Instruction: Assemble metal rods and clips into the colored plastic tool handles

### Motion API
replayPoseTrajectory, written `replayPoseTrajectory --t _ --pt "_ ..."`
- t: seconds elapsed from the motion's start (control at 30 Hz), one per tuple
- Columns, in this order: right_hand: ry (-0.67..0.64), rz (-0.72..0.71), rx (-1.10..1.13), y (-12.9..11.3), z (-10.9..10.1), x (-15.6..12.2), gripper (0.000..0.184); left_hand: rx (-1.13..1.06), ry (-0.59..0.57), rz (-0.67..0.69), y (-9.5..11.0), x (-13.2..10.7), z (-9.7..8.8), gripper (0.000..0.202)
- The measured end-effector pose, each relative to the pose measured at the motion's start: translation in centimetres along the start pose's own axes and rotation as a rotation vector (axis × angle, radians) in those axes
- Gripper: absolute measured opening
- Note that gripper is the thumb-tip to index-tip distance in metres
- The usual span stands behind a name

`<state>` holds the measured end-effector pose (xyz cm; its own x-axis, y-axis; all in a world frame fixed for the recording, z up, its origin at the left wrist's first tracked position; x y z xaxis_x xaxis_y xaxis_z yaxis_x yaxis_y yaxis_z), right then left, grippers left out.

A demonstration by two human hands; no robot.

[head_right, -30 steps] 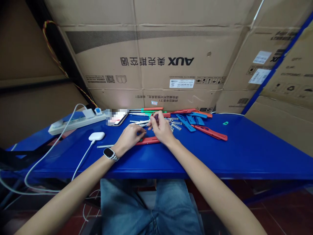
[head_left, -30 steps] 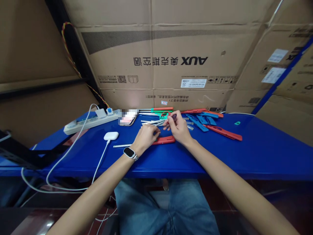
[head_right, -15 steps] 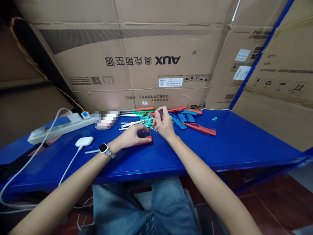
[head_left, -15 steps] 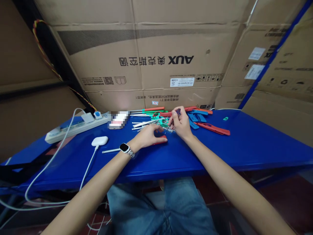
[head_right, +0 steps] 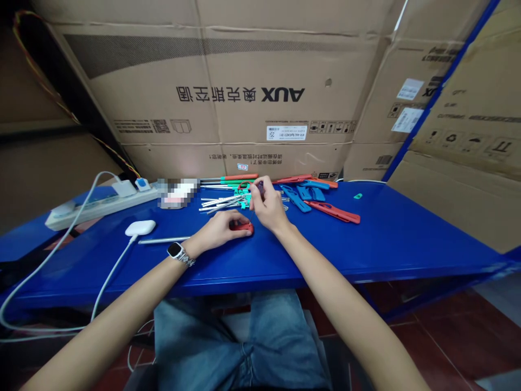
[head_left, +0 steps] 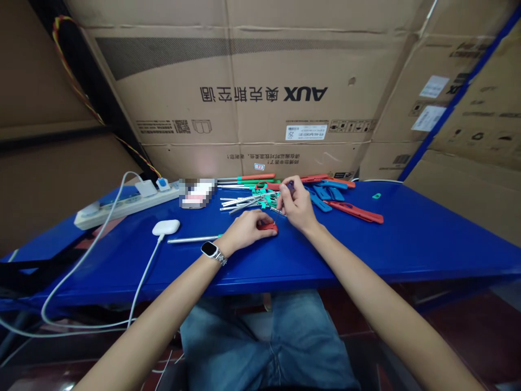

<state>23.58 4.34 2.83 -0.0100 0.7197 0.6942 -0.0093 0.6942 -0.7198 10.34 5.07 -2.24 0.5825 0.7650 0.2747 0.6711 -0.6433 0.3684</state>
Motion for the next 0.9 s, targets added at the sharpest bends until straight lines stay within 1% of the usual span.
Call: replayPoseTrajectory --t 0.2,0.6,0.73,0.8,0.83,0.9 --pt "-0.026 0.011 -0.013 0.0 0.4 -0.1 0.026 0.006 -0.001 0.033 0.2 0.0 0.0 0.029" --pt "-0.096 0.039 -0.056 0.1 1.3 -0.4 0.025 -0.013 -0.008 0.038 0.2 -0.1 0.0 0.027" --pt "-0.092 0.045 -0.063 -0.2 1.2 -0.3 0.026 0.003 -0.005 0.037 0.3 -0.2 -0.1 0.026" --pt "-0.087 0.043 -0.066 -0.3 1.2 -0.3 0.028 0.002 0.039 0.044 0.6 -0.2 -0.7 0.027" --pt "-0.087 0.043 -0.064 -0.4 1.2 -0.3 0.028 -0.019 0.091 0.043 0.7 -0.2 -1.5 0.025" --pt "-0.089 0.046 -0.043 -0.3 1.4 -0.2 0.029 -0.108 0.265 0.025 0.9 -0.1 -3.7 0.020"
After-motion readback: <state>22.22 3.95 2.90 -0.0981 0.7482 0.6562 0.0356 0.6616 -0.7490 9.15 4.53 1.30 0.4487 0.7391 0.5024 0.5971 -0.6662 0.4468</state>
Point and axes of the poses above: each hand's wrist, its own x-axis towards the middle knuckle, its own z-axis out of the palm, y = z × x, the point moved 8 cm from there along x, towards the middle knuckle, and after that the axes turned 13 degrees about x, right-handed, at the moved point
